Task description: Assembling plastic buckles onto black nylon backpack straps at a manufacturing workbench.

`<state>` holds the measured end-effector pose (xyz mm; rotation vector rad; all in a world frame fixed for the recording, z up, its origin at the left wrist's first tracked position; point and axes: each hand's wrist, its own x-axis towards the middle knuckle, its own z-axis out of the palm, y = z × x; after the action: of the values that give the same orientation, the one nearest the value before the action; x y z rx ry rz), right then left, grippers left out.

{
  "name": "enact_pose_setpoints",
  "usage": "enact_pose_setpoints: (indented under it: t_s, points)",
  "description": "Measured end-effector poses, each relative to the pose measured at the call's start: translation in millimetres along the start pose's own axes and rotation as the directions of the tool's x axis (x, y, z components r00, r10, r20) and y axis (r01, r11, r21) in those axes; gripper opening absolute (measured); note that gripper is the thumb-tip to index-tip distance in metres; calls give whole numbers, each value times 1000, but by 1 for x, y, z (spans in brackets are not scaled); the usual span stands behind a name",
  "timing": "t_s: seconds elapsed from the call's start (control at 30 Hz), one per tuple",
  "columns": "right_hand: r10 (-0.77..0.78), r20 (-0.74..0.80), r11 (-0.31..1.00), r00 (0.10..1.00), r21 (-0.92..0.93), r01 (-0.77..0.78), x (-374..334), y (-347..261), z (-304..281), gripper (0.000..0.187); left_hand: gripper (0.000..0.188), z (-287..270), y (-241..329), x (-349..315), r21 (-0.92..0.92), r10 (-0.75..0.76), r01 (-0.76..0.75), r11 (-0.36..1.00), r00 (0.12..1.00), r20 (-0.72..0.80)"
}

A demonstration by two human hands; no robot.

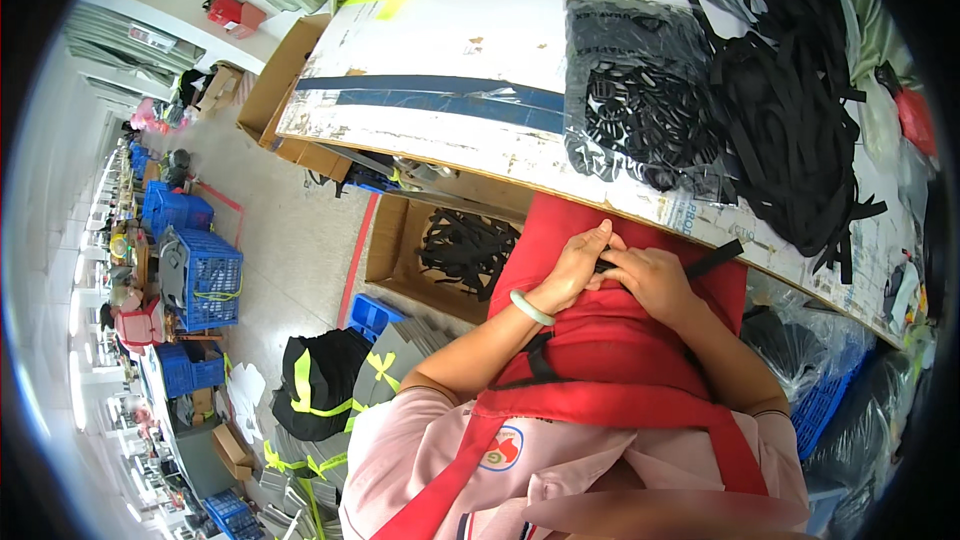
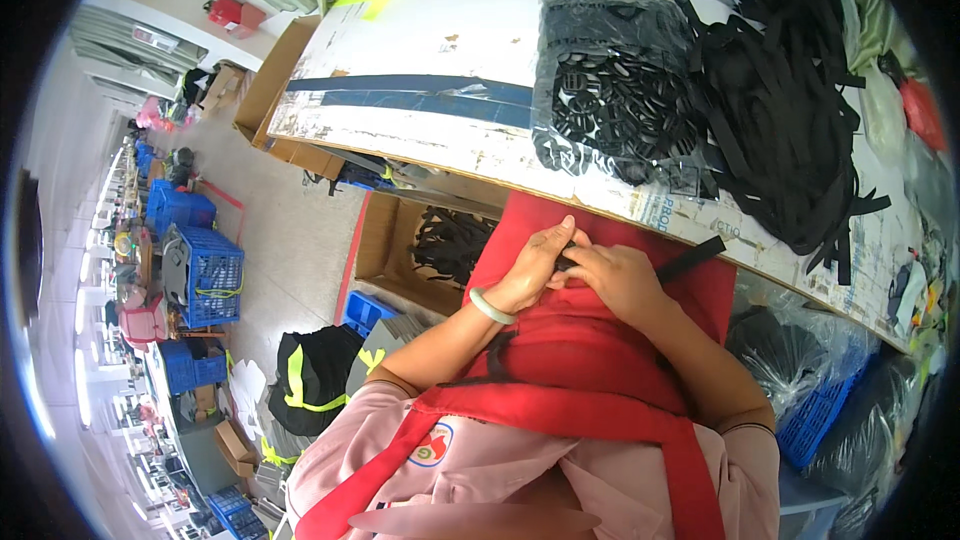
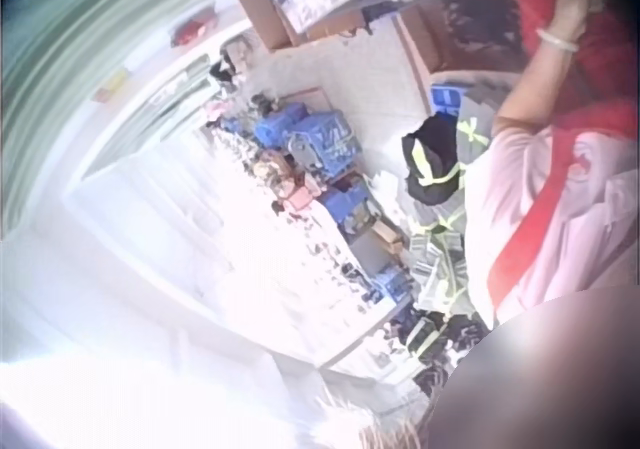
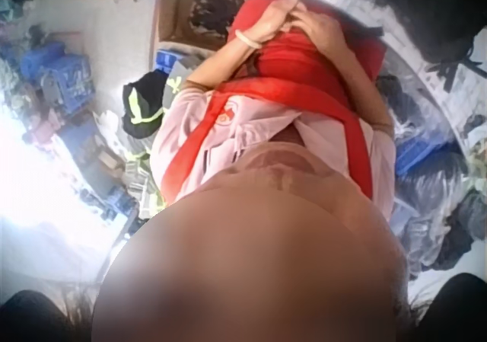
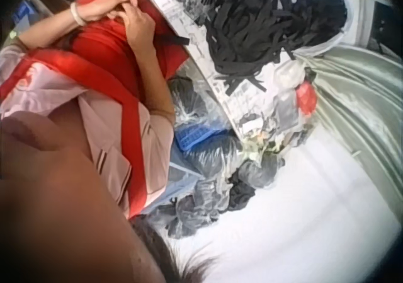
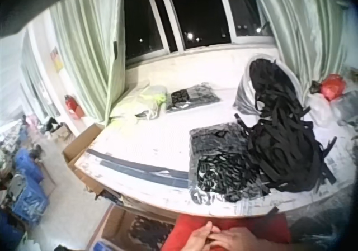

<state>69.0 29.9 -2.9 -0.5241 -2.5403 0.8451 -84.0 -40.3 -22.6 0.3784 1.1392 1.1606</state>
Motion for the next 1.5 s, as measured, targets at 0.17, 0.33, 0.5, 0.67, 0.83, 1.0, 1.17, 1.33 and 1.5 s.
enact_pose_setpoints:
  t_s: [0.17,0.33,0.5,0.67,0.83,1.0,1.17,1.33,1.5]
  points:
    - [-3,-9,1000,1000,-1,3,-5,17,7,26,53,2,-11,2,16,-18,18,1000,1000,26]
    - [2,65,999,998,46,-5,-13,15,15,32,58,0,-10,0,103,-71,71,992,997,-2]
    - [-36,17,995,999,-89,37,-20,27,25,36,61,2,-8,4,235,63,-44,971,995,-76]
    - [373,-97,863,923,402,-306,-3,16,8,22,53,-7,-1,2,-102,-19,30,994,993,113]
    - [543,-3,688,840,575,-443,-4,25,4,25,25,-20,-11,2,-89,143,-134,987,984,105]
    - [676,0,465,737,776,-426,-9,25,25,25,18,4,-22,2,-114,262,-258,959,965,18]
    - [537,-84,676,840,639,-368,-7,31,24,26,11,-7,-19,8,-151,266,-277,949,960,-92]
    - [466,111,704,878,555,-444,-6,26,-1,19,7,-14,-4,12,-208,252,-265,941,964,-89]
    - [454,262,561,852,658,-502,0,14,-4,23,5,-16,-6,12,-37,316,-318,947,948,-39]
